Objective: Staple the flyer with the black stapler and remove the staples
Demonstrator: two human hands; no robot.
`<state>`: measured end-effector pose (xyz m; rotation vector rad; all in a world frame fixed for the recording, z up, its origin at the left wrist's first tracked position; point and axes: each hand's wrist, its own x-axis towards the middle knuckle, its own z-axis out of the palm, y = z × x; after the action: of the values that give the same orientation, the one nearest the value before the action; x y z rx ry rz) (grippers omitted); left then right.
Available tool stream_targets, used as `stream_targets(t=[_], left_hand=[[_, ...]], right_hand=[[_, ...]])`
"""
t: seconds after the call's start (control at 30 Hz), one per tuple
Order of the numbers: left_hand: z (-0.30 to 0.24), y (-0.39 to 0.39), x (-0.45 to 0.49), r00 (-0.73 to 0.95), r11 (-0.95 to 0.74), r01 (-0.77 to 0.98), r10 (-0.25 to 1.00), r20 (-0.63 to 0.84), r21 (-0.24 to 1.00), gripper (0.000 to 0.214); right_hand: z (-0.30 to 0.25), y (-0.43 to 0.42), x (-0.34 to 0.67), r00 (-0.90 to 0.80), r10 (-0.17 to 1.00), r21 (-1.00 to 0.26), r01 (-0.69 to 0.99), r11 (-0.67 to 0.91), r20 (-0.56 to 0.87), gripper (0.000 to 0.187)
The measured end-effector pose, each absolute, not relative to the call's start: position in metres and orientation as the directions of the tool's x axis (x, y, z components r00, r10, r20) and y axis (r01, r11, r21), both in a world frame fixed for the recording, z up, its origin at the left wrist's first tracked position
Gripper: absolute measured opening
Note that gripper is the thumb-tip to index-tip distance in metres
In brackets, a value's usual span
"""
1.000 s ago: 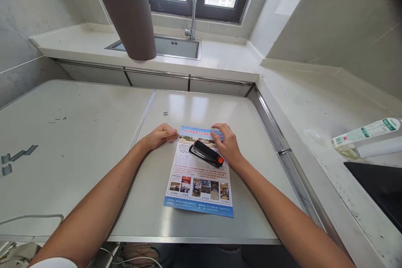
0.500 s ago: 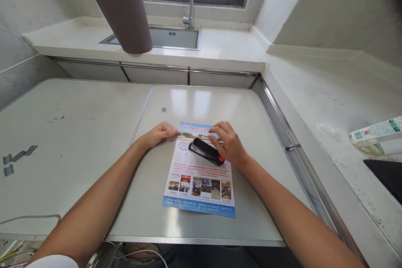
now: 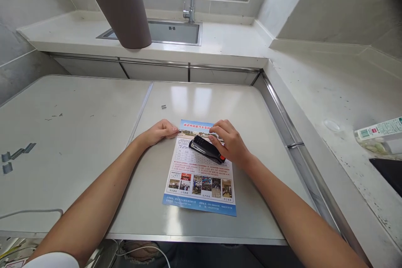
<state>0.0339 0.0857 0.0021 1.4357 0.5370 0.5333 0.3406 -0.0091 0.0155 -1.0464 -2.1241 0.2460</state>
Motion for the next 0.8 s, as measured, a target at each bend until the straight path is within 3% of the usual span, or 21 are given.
stream_targets(t=[0.13,0.3,0.4,0.63,0.8], left_hand=[[0.003,0.085,0.034,0.781,0.017,-0.008,0.625,-0.004,1.0,0.072],[0.006,0.085,0.035,0.772,0.024,0.012,0.635,-0.025,1.0,0.069],[0.008,0.083,0.036,0.759,-0.03,0.038,0.651,-0.009,0.999,0.067],[0.013,0.079,0.039,0.795,-0.165,0.132,0.606,-0.005,0.977,0.064],[0.013,0.079,0.04,0.802,-0.215,0.146,0.598,0.012,0.966,0.063]], right_hand=[[0.021,-0.01,0.341,-0.433,0.744,-0.457,0.597,0.659,0.509,0.02],[0.025,-0.017,0.338,-0.605,0.743,-0.483,0.579,0.657,0.287,0.046],[0.022,-0.021,0.335,-0.603,0.773,-0.449,0.645,0.618,0.197,0.046],[0.019,-0.019,0.331,-0.624,0.699,-0.328,0.617,0.715,0.35,0.033],[0.02,-0.019,0.328,-0.599,0.715,-0.351,0.623,0.699,0.361,0.034]])
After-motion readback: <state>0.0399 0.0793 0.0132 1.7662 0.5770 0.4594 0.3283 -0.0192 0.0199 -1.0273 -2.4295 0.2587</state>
